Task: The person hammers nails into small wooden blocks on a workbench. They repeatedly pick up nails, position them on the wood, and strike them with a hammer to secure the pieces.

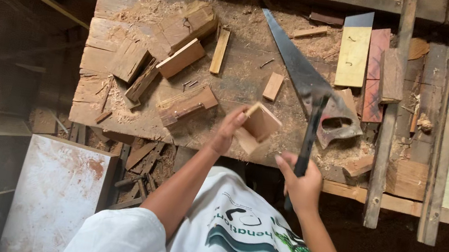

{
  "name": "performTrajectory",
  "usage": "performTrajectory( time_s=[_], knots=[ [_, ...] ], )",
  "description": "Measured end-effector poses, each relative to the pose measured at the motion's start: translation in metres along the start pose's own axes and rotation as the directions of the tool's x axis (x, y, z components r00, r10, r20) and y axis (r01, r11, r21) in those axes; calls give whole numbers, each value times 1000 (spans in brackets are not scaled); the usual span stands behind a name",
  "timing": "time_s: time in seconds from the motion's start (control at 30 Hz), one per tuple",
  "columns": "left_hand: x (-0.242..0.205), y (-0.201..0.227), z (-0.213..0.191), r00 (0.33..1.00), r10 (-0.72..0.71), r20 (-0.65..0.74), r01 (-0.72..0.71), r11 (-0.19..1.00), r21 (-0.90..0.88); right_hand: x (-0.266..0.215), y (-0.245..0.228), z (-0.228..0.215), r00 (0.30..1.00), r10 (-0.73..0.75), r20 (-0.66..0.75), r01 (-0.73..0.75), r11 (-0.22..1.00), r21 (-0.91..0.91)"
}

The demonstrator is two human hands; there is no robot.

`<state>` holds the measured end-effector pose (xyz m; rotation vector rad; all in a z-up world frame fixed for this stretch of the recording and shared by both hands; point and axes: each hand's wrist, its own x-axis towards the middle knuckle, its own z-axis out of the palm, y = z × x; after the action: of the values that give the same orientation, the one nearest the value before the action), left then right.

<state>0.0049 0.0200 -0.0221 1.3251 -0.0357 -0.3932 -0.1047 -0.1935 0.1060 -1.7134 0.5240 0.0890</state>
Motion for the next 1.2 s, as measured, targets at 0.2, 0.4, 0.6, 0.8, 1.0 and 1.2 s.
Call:
performTrajectory(
  time_s=[0.2, 0.4, 0.6, 0.8, 1.0, 1.2],
  knots=[
    [-10, 38, 20, 989, 116, 93, -125, 986, 105, 38, -31, 30, 987, -157, -33, 160, 950, 268],
    [-4, 104, 6, 991, 20, 129, -53, 966, 253, 35, -57, 54, 970, -166, -179, 186, 977, 102],
    [5, 146, -7, 984, -134, 121, 107, 973, 203, 37, -79, 76, 946, -232, -228, 229, 973, -36],
    [8, 139, -17, 987, -133, 88, 127, 990, 67, 45, -82, 90, 922, -297, -250, 302, 953, -16],
    [3, 138, -21, 974, -194, 120, 209, 970, -126, 60, -70, 95, 964, -31, -264, 129, 924, 360],
    [4, 141, -19, 997, -70, 21, 59, 943, 329, 77, -44, 80, 978, -41, -203, 107, 940, 324]
  ],
)
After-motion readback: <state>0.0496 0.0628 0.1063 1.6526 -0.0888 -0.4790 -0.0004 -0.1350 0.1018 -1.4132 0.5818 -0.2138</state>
